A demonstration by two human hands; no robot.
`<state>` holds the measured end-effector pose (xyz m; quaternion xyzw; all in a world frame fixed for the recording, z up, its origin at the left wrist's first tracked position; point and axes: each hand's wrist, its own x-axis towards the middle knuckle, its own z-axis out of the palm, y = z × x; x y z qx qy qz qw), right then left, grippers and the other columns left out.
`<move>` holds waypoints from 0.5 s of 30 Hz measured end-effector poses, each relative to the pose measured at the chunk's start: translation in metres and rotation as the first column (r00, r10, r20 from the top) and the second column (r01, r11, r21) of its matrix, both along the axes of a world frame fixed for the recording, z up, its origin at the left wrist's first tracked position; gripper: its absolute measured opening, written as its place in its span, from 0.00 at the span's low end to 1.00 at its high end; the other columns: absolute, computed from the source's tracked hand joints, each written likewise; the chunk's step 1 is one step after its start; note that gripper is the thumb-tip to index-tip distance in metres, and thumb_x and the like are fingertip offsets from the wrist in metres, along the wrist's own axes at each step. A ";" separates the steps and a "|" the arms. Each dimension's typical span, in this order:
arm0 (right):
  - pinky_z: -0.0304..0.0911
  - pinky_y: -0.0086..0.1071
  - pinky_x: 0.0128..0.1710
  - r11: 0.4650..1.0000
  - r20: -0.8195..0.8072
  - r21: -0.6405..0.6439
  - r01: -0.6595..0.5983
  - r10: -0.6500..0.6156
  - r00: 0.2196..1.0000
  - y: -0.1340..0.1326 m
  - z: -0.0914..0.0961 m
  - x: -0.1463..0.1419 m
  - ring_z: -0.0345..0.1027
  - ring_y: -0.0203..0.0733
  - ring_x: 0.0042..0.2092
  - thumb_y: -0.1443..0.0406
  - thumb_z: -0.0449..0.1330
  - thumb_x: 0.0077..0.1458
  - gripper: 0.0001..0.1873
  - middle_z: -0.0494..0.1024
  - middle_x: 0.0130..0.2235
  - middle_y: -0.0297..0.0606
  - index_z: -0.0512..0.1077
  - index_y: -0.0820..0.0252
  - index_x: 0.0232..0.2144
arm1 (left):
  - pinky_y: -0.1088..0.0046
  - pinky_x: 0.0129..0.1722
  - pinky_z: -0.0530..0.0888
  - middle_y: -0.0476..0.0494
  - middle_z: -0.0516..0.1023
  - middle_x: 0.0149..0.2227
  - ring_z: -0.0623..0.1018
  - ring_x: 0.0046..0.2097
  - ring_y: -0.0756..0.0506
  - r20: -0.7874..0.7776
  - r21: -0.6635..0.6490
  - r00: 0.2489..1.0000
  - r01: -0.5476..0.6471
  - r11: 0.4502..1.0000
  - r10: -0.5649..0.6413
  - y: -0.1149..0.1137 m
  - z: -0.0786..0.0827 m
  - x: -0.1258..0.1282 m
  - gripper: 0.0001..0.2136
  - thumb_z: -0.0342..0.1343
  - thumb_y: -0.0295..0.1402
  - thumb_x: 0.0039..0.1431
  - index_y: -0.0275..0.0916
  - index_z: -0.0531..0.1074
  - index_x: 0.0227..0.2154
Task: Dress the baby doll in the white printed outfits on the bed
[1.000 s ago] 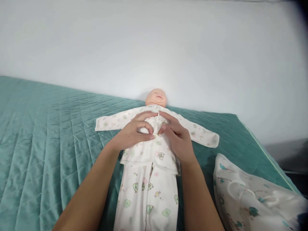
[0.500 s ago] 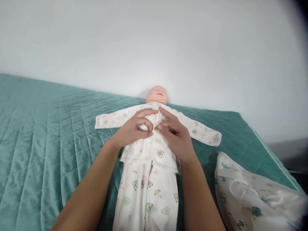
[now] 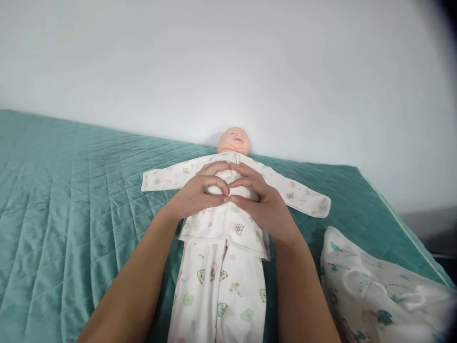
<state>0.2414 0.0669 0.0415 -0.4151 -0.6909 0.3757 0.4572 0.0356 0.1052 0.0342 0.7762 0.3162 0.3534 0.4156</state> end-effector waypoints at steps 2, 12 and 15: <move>0.51 0.47 0.70 1.000 -0.012 -0.005 0.005 -0.005 1.000 0.000 -0.001 -0.001 0.54 0.46 0.70 0.62 0.66 0.58 0.09 0.69 0.65 0.27 0.79 0.44 0.42 | 0.52 0.70 0.57 0.48 0.66 0.66 0.59 0.70 0.36 0.014 0.021 1.000 0.013 1.000 -0.013 0.000 0.000 0.001 0.05 0.62 0.37 0.60 0.44 0.79 0.32; 0.51 0.45 0.69 0.999 0.113 0.018 0.032 -0.034 0.993 -0.003 0.008 -0.011 0.55 0.46 0.69 0.65 0.65 0.56 0.16 0.66 0.65 0.32 0.72 0.46 0.48 | 0.56 0.65 0.67 0.46 0.62 0.68 0.57 0.71 0.37 0.001 0.027 1.000 0.009 1.000 -0.009 -0.001 0.001 0.002 0.04 0.63 0.36 0.59 0.45 0.79 0.36; 0.55 0.44 0.66 0.993 0.045 -0.044 0.109 -0.107 0.993 -0.004 0.009 -0.014 0.57 0.46 0.68 0.64 0.64 0.57 0.15 0.65 0.66 0.34 0.70 0.48 0.46 | 0.54 0.69 0.60 0.47 0.64 0.67 0.58 0.71 0.39 0.011 0.034 1.000 -0.013 0.999 0.012 -0.001 0.002 0.003 0.03 0.64 0.35 0.59 0.43 0.78 0.32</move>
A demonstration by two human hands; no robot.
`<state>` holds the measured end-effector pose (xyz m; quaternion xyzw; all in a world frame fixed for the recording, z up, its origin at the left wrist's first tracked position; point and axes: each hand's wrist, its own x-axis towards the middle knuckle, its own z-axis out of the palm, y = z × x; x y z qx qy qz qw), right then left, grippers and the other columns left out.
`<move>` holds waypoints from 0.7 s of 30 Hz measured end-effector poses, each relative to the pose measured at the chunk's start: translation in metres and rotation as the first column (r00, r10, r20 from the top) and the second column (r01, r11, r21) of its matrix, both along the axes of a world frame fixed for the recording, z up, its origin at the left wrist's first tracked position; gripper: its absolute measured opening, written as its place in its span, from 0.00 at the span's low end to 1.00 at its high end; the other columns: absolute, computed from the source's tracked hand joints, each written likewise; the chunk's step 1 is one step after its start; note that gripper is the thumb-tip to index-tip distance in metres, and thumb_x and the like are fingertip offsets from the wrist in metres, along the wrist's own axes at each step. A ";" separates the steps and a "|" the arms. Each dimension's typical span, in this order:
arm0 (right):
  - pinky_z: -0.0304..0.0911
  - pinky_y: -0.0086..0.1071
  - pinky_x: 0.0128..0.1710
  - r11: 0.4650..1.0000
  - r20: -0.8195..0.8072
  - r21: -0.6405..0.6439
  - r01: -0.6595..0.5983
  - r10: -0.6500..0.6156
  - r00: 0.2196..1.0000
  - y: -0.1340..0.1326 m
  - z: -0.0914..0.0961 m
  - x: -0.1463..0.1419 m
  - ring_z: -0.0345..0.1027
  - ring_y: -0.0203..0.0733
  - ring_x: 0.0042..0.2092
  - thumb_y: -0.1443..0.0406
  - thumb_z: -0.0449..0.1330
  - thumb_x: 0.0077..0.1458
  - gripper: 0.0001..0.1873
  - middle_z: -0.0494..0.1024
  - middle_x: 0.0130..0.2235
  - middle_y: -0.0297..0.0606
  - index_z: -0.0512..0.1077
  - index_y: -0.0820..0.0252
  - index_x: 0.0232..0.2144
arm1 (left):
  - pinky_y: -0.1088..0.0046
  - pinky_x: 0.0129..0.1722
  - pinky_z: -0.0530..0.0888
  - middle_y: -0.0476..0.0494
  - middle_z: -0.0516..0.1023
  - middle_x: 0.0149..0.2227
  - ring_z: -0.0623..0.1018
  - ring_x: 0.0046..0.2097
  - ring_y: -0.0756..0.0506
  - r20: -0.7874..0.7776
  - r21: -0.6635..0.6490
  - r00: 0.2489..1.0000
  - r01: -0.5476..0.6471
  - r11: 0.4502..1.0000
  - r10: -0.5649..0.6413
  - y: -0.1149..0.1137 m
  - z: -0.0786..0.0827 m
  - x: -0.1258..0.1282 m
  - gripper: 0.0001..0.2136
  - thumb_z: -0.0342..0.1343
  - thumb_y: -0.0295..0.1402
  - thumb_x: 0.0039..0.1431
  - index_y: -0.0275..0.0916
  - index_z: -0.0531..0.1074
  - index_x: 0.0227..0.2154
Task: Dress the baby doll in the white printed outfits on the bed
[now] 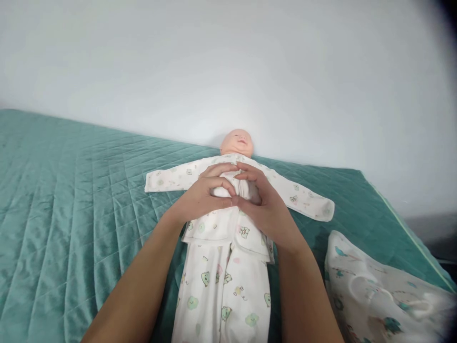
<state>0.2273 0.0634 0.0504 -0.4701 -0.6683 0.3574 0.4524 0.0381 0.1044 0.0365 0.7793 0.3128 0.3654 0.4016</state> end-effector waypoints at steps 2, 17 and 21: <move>0.58 0.45 0.63 0.990 -0.020 -0.059 0.130 -0.131 0.991 0.000 -0.002 -0.003 0.60 0.48 0.65 0.62 0.64 0.56 0.13 0.66 0.65 0.36 0.69 0.50 0.44 | 0.54 0.69 0.60 0.47 0.66 0.67 0.57 0.71 0.39 0.018 -0.035 1.000 0.006 0.999 -0.006 0.000 0.000 0.000 0.04 0.64 0.36 0.58 0.43 0.77 0.31; 0.67 0.39 0.37 0.747 -0.376 -0.465 0.475 -0.652 0.658 0.013 -0.008 0.031 0.71 0.45 0.34 0.57 0.66 0.44 0.12 0.71 0.27 0.30 0.68 0.53 0.28 | 0.69 0.45 0.72 0.45 0.78 0.46 0.77 0.46 0.45 0.251 -0.343 0.807 -0.442 0.829 0.534 0.018 -0.015 -0.001 0.13 0.60 0.44 0.59 0.42 0.73 0.41; 0.67 0.43 0.46 0.770 -0.040 -0.278 0.574 -0.607 0.794 0.017 -0.019 0.031 0.73 0.50 0.46 0.52 0.67 0.47 0.25 0.78 0.47 0.39 0.73 0.52 0.47 | 0.70 0.42 0.70 0.47 0.77 0.46 0.74 0.45 0.45 0.053 -0.152 0.885 -0.451 0.879 0.463 0.013 -0.009 0.002 0.11 0.62 0.41 0.57 0.43 0.75 0.39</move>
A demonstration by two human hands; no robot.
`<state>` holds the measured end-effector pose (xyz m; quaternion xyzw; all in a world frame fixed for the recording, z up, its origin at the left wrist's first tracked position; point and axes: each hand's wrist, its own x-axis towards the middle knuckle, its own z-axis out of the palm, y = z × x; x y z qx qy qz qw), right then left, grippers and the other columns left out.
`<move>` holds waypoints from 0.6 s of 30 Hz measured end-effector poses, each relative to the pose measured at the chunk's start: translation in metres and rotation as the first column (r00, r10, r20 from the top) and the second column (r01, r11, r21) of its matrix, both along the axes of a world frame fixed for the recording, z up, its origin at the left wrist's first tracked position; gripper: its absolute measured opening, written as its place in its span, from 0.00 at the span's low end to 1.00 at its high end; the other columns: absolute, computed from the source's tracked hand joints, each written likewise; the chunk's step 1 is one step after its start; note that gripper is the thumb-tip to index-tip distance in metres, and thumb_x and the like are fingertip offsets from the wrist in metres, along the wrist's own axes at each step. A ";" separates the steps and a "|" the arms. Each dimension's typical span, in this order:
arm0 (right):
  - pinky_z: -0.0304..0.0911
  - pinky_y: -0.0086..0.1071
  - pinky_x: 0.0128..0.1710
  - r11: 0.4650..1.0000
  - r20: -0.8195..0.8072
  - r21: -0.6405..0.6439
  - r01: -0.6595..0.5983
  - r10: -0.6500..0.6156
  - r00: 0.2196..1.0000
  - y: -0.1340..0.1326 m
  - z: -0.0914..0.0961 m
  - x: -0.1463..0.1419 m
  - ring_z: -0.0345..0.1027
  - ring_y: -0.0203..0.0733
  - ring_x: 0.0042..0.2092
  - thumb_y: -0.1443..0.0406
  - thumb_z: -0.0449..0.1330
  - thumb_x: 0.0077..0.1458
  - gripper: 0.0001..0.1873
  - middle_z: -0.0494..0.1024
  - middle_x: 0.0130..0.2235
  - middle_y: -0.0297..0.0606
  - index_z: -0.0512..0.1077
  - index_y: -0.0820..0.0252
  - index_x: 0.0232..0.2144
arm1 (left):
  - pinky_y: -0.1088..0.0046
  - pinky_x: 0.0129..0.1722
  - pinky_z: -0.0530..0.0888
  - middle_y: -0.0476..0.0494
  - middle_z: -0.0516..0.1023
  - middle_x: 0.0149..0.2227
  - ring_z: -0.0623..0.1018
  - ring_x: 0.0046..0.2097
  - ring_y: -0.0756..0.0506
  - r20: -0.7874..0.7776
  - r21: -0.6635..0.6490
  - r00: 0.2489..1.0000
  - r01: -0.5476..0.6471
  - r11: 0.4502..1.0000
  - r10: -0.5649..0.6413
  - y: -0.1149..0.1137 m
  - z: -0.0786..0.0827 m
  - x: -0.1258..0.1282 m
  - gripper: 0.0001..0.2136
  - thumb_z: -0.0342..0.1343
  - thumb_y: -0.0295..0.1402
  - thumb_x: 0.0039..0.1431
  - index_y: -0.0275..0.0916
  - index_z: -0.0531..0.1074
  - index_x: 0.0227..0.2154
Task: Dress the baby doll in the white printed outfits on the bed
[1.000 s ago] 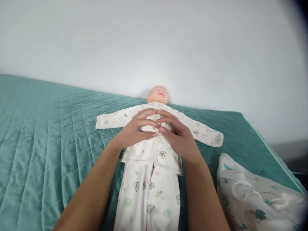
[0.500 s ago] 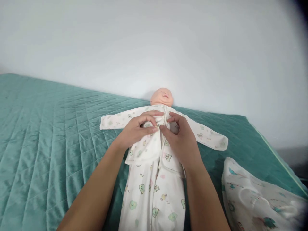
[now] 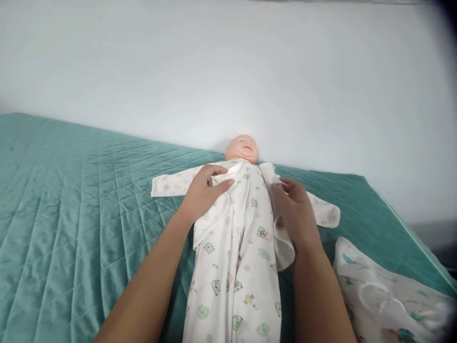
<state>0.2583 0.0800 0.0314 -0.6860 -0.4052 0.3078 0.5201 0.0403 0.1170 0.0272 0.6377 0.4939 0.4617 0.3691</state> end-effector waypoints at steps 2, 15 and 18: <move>0.65 0.45 0.51 0.998 0.162 -0.006 -0.059 0.059 0.985 0.000 -0.002 -0.007 0.71 0.52 0.50 0.49 0.65 0.49 0.29 0.77 0.52 0.42 0.73 0.53 0.52 | 0.70 0.37 0.68 0.48 0.77 0.40 0.72 0.38 0.47 0.000 0.013 0.999 -0.033 0.999 0.033 -0.002 0.000 0.003 0.09 0.59 0.43 0.59 0.42 0.74 0.34; 0.61 0.52 0.59 0.978 0.607 0.170 0.118 -0.198 0.769 0.006 -0.026 0.042 0.68 0.56 0.55 0.62 0.55 0.53 0.21 0.77 0.51 0.51 0.77 0.61 0.46 | 0.61 0.53 0.71 0.42 0.76 0.46 0.75 0.51 0.41 -0.032 0.137 0.828 -0.551 0.823 0.559 0.027 -0.030 -0.048 0.09 0.56 0.32 0.58 0.42 0.73 0.42; 0.57 0.52 0.62 0.981 0.654 0.184 -0.064 -0.073 0.753 0.011 -0.034 0.030 0.66 0.55 0.59 0.60 0.54 0.56 0.20 0.76 0.55 0.50 0.77 0.59 0.48 | 0.51 0.65 0.62 0.41 0.78 0.51 0.71 0.59 0.37 -0.276 0.279 0.899 -0.264 0.923 0.341 0.029 -0.033 -0.037 0.10 0.54 0.34 0.62 0.44 0.76 0.43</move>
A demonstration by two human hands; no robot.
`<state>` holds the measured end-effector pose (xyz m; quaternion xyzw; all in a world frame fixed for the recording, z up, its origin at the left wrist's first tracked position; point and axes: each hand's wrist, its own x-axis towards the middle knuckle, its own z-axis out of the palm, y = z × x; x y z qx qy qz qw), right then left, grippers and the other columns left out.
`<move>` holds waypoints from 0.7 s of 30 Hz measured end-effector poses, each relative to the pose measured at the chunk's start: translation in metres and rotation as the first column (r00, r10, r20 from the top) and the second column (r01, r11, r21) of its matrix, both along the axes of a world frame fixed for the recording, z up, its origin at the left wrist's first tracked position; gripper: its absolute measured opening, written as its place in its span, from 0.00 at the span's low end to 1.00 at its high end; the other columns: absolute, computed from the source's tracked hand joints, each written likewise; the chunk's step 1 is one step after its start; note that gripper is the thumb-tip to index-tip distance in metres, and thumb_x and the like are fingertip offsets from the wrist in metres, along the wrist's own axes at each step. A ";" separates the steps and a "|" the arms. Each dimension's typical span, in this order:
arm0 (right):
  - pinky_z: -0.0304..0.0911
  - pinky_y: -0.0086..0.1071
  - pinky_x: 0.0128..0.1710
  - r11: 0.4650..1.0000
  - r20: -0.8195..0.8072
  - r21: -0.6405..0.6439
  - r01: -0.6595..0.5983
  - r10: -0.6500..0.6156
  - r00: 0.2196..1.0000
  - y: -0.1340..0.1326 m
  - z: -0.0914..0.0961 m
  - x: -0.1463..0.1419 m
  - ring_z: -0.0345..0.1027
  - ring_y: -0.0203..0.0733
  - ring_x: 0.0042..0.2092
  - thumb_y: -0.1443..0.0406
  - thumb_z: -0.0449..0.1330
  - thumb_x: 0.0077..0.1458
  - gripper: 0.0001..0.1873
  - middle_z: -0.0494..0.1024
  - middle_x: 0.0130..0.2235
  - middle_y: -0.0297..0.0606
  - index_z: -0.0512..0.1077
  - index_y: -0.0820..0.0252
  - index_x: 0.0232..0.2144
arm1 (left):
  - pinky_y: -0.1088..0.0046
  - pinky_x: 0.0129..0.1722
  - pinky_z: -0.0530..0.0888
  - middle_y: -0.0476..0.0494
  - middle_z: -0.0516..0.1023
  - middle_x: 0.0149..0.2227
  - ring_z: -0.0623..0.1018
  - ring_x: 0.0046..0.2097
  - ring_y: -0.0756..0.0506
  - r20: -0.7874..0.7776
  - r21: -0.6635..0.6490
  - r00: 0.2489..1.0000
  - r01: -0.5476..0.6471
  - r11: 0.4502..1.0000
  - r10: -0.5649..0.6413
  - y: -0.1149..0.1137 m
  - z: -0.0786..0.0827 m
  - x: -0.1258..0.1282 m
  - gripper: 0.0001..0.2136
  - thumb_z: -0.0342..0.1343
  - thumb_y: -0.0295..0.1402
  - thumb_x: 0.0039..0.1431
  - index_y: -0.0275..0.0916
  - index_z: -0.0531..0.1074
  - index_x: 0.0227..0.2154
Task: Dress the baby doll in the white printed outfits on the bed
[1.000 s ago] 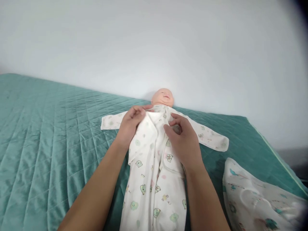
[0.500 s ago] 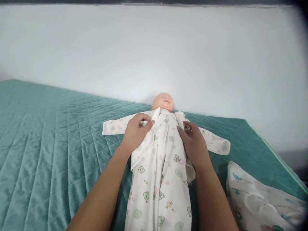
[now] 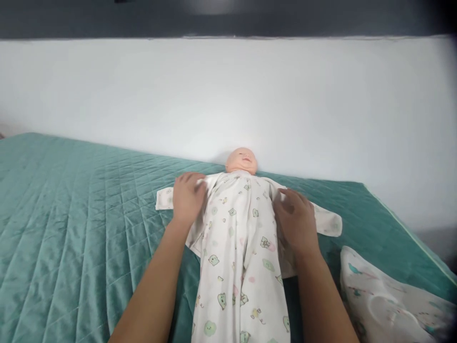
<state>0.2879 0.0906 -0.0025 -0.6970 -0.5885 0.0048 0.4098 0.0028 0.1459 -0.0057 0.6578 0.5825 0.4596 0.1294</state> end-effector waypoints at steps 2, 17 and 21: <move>0.54 0.53 0.65 0.999 0.008 -0.008 -0.031 0.031 0.999 0.002 -0.004 -0.005 0.64 0.56 0.62 0.58 0.55 0.58 0.21 0.75 0.57 0.51 0.77 0.59 0.49 | 0.46 0.69 0.52 0.42 0.77 0.55 0.70 0.61 0.37 -0.115 -0.028 0.985 0.125 0.992 -0.128 0.001 -0.001 0.009 0.12 0.53 0.35 0.64 0.46 0.77 0.47; 0.40 0.55 0.68 0.994 -0.026 -0.013 0.107 -0.108 0.994 0.008 -0.017 -0.017 0.62 0.50 0.62 0.67 0.49 0.57 0.22 0.75 0.58 0.41 0.76 0.53 0.49 | 0.49 0.69 0.50 0.46 0.80 0.53 0.75 0.58 0.41 -0.210 -0.017 0.978 0.000 1.000 -0.003 0.007 -0.015 0.026 0.13 0.50 0.32 0.66 0.47 0.75 0.50; 0.40 0.52 0.68 0.994 -0.031 0.009 0.107 -0.107 0.994 0.008 -0.022 -0.017 0.62 0.48 0.62 0.68 0.47 0.57 0.23 0.75 0.58 0.41 0.76 0.54 0.50 | 0.58 0.64 0.61 0.45 0.80 0.54 0.75 0.58 0.43 -0.295 0.020 0.955 0.000 1.000 0.006 0.007 -0.018 0.028 0.17 0.48 0.25 0.65 0.45 0.74 0.51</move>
